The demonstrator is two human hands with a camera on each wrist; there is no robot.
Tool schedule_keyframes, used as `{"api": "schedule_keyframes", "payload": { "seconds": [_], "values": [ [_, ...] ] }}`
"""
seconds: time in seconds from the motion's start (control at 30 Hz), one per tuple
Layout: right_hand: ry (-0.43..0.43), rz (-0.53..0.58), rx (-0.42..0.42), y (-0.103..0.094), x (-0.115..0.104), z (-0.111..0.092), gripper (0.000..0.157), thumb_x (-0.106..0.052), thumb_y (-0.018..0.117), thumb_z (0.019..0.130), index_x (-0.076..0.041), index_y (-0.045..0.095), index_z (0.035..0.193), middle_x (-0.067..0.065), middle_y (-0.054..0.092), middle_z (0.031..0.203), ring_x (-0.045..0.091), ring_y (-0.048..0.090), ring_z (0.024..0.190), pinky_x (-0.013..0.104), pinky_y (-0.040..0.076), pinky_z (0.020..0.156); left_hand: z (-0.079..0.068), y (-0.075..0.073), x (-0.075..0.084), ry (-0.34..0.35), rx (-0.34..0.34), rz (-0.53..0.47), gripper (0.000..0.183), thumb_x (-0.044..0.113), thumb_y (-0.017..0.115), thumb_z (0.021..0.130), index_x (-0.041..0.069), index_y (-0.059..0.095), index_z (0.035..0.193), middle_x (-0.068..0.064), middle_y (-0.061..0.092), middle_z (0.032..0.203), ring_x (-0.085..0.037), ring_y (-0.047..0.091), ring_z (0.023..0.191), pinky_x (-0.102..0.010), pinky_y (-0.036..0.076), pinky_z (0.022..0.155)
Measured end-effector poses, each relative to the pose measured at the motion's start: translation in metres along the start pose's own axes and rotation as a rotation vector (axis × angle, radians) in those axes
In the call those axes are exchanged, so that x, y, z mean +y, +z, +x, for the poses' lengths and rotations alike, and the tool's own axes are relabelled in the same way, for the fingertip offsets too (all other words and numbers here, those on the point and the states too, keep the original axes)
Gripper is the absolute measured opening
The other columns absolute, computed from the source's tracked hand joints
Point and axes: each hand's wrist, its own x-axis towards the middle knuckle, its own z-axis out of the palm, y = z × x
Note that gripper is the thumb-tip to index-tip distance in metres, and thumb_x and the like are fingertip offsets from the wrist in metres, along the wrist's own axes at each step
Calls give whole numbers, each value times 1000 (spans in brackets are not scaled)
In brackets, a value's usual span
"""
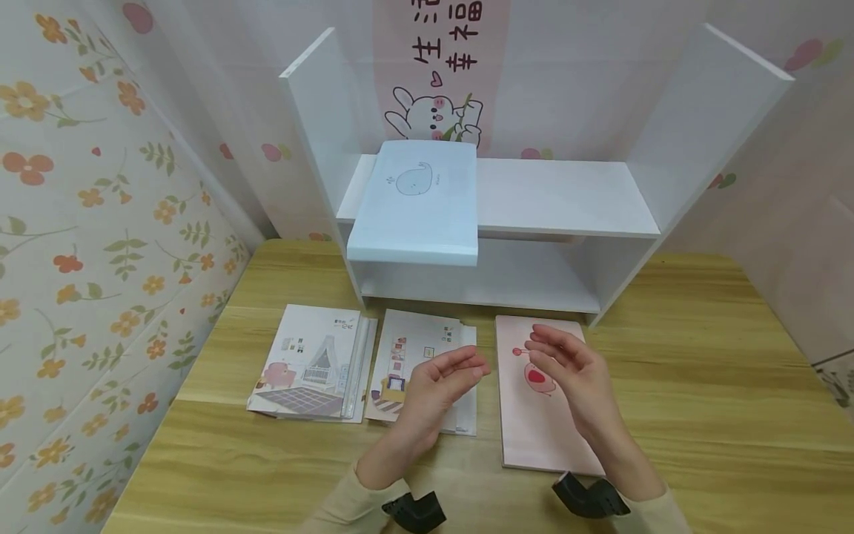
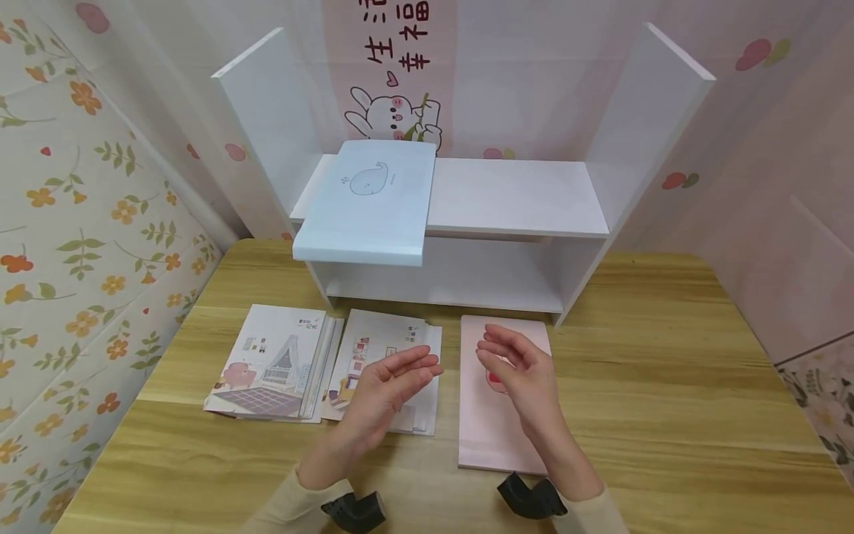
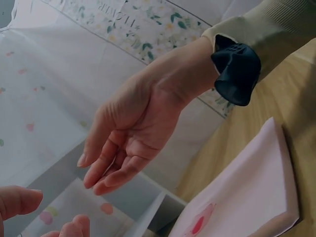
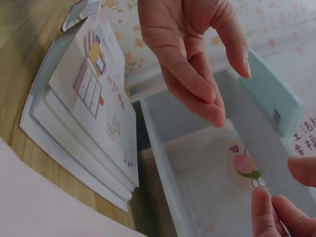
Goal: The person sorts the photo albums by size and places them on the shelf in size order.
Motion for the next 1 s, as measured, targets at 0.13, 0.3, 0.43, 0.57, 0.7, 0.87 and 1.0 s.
{"api": "schedule_keyframes", "payload": {
  "seconds": [0.13, 0.3, 0.43, 0.57, 0.7, 0.87, 1.0],
  "values": [
    [11, -9, 12, -3, 2, -3, 40, 6, 62, 85, 19, 47, 120, -7, 67, 100, 5, 64, 93, 17, 50, 80, -1, 5, -6, -26, 5, -11, 35, 1, 64, 85, -7, 58, 118, -17, 66, 107, -20, 66, 96, -27, 49, 88],
    [40, -38, 33, -6, 3, -7, 41, 5, 63, 85, 19, 47, 121, -8, 67, 100, 4, 63, 92, 16, 49, 81, -2, 7, -10, -36, 0, -19, 35, -1, 63, 85, -9, 56, 119, -17, 66, 107, -20, 66, 96, -27, 50, 87],
    [66, -67, 55, -9, 5, -11, 43, 3, 64, 85, 18, 47, 121, -10, 67, 100, 4, 63, 91, 15, 48, 82, -2, 8, -14, -45, 2, -17, 36, -1, 63, 85, -9, 56, 119, -18, 66, 107, -20, 66, 96, -27, 49, 88],
    [88, -59, 70, -14, 9, -15, 42, 3, 64, 85, 18, 48, 121, -10, 67, 99, 4, 64, 91, 15, 48, 82, -1, 11, -21, -56, -2, -26, 36, -2, 63, 84, -12, 55, 118, -20, 65, 107, -22, 66, 95, -27, 49, 88],
    [107, -53, 79, -17, 13, -18, 41, 3, 64, 85, 18, 48, 120, -9, 68, 97, 3, 64, 90, 15, 49, 80, -2, 15, -28, -61, -7, -37, 37, -3, 63, 84, -14, 55, 117, -22, 65, 106, -23, 67, 93, -29, 50, 88],
    [143, -102, 87, -20, 16, -21, 44, -1, 66, 85, 18, 48, 121, -12, 68, 96, 2, 63, 89, 15, 49, 79, -2, 16, -34, -61, -1, -31, 37, -5, 64, 82, -14, 55, 117, -22, 65, 105, -23, 67, 92, -29, 51, 86],
    [174, -96, 77, -24, 18, -25, 43, -5, 66, 86, 15, 50, 121, -12, 68, 98, 4, 64, 91, 16, 50, 80, -3, 16, -36, -70, 8, 4, 37, -4, 65, 81, -13, 56, 117, -22, 65, 106, -20, 66, 92, -27, 51, 85]
  ]
}}
